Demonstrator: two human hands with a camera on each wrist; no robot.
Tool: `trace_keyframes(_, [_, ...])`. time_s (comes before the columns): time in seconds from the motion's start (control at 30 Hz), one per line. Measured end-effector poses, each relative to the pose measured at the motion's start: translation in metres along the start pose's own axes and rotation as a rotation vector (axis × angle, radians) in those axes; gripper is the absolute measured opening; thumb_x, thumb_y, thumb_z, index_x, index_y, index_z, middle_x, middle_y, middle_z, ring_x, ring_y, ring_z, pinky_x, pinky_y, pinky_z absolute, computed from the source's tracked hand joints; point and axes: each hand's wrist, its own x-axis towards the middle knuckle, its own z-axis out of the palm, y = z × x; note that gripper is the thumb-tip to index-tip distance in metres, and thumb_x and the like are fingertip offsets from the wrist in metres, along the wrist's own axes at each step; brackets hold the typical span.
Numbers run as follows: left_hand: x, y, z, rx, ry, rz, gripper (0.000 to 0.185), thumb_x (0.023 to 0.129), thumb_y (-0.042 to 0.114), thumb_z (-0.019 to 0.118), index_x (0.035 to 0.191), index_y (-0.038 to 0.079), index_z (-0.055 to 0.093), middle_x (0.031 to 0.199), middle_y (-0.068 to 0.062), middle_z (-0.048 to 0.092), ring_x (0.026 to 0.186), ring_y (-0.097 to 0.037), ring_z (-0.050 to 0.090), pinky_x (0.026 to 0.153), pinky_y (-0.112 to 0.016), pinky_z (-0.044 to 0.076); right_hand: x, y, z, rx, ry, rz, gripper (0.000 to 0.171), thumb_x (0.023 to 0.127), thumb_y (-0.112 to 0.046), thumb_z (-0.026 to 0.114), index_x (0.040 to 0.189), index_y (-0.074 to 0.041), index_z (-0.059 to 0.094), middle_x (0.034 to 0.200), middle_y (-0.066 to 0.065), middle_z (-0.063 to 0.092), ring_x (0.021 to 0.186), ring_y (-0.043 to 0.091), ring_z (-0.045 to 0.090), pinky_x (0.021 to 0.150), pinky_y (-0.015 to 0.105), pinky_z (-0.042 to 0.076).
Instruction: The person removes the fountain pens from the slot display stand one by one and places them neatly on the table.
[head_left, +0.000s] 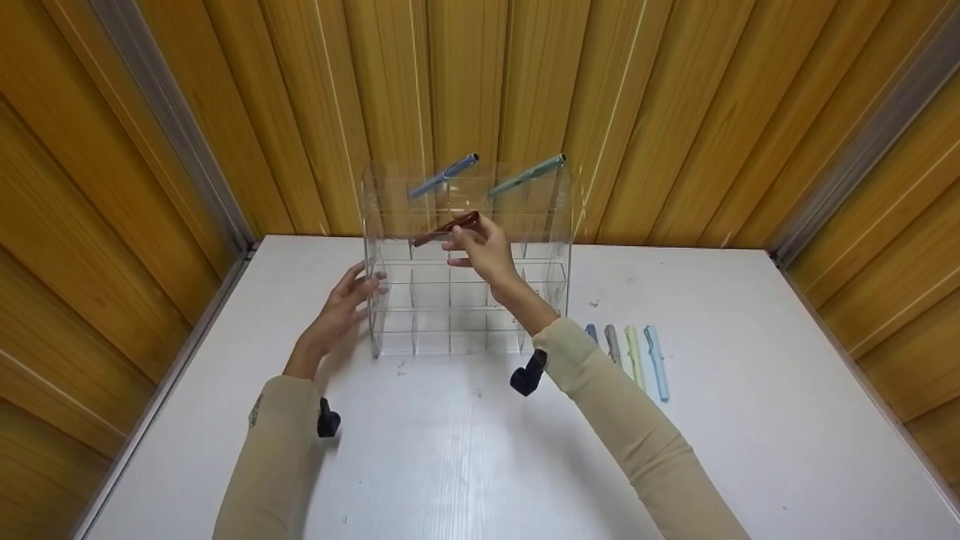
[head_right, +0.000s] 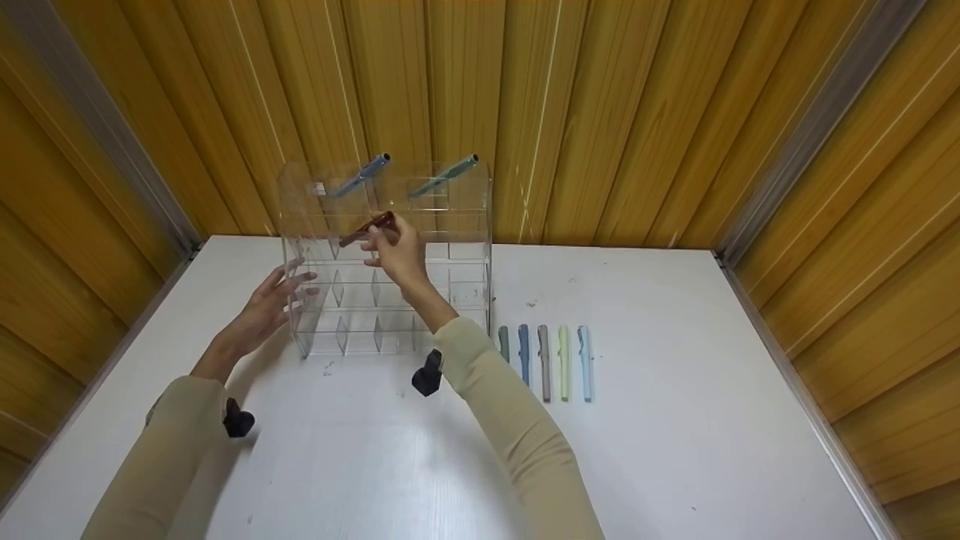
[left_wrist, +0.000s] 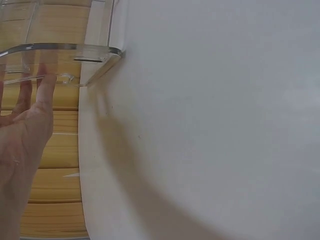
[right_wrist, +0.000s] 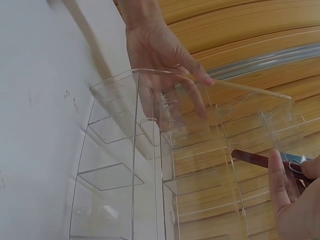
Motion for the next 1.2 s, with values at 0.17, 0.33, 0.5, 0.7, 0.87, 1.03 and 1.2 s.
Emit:
trace_keyframes(0.17, [0.001,-0.002,-0.001,0.013,-0.003,-0.008,0.067,0.111,0.035,0.052,0.168,0.020,0.019,0.170,-0.013,0.032,0.160,-0.031,0.025,0.131,-0.058,0.020,0.001,0.003,-0.001,0.043,0.023,-0.020,0.029,0.107,-0.006,0.057,0.135,-0.002,0.062,0.124,0.019,0.070,0.085,0.011,0.073,0.075,0.028,0.065])
trace_keyframes(0.33, [-0.001,-0.004,-0.004,0.033,0.003,-0.025,0.068,0.111,0.039,0.052,0.168,0.021,0.019,0.171,-0.011,0.031,0.161,-0.031,0.023,0.131,-0.058,0.020,-0.003,0.004,0.001,0.067,0.049,-0.026,0.028,0.107,-0.006,0.058,0.134,-0.002,0.063,0.122,0.018,0.072,0.081,0.010,0.073,0.073,0.027,0.065])
trace_keyframes(0.5, [-0.004,-0.003,-0.007,0.042,0.018,-0.028,0.070,0.111,0.040,0.051,0.169,0.019,0.016,0.172,-0.012,0.030,0.161,-0.032,0.022,0.131,-0.060,0.018,-0.007,0.006,0.001,0.063,0.084,-0.112,0.029,0.106,-0.005,0.059,0.133,0.000,0.064,0.120,0.022,0.073,0.078,0.008,0.073,0.070,0.026,0.065])
trace_keyframes(0.7, [-0.004,-0.002,-0.008,0.043,0.023,-0.027,0.069,0.111,0.040,0.051,0.168,0.020,0.018,0.170,-0.012,0.032,0.160,-0.032,0.024,0.130,-0.064,0.014,-0.011,0.004,-0.004,0.068,0.107,-0.179,0.032,0.106,-0.007,0.060,0.136,0.003,0.062,0.120,0.024,0.073,0.079,0.009,0.073,0.070,0.025,0.064])
trace_keyframes(0.87, [-0.003,-0.002,-0.009,0.029,0.025,-0.028,0.068,0.111,0.039,0.051,0.168,0.021,0.019,0.170,-0.012,0.032,0.160,-0.032,0.025,0.130,-0.064,0.013,-0.015,-0.003,-0.011,0.071,0.106,-0.210,0.035,0.106,-0.006,0.060,0.139,0.006,0.060,0.120,0.022,0.072,0.085,0.011,0.074,0.073,0.025,0.065])
trace_keyframes(1.03, [-0.001,-0.003,-0.011,0.017,0.035,-0.033,0.067,0.110,0.040,0.054,0.167,0.024,0.022,0.168,-0.009,0.036,0.158,-0.029,0.029,0.131,-0.060,0.017,-0.019,-0.007,-0.019,0.093,0.119,-0.270,0.033,0.106,-0.004,0.058,0.138,0.005,0.061,0.117,0.015,0.072,0.094,0.023,0.075,0.075,0.026,0.065])
trace_keyframes(1.2, [-0.001,-0.002,-0.011,0.023,0.037,-0.033,0.067,0.110,0.040,0.053,0.168,0.024,0.021,0.169,-0.010,0.034,0.159,-0.030,0.026,0.131,-0.061,0.017,-0.024,-0.008,-0.026,0.093,0.155,-0.356,0.033,0.107,-0.003,0.055,0.139,0.006,0.059,0.112,0.012,0.070,0.094,0.020,0.074,0.078,0.026,0.064])
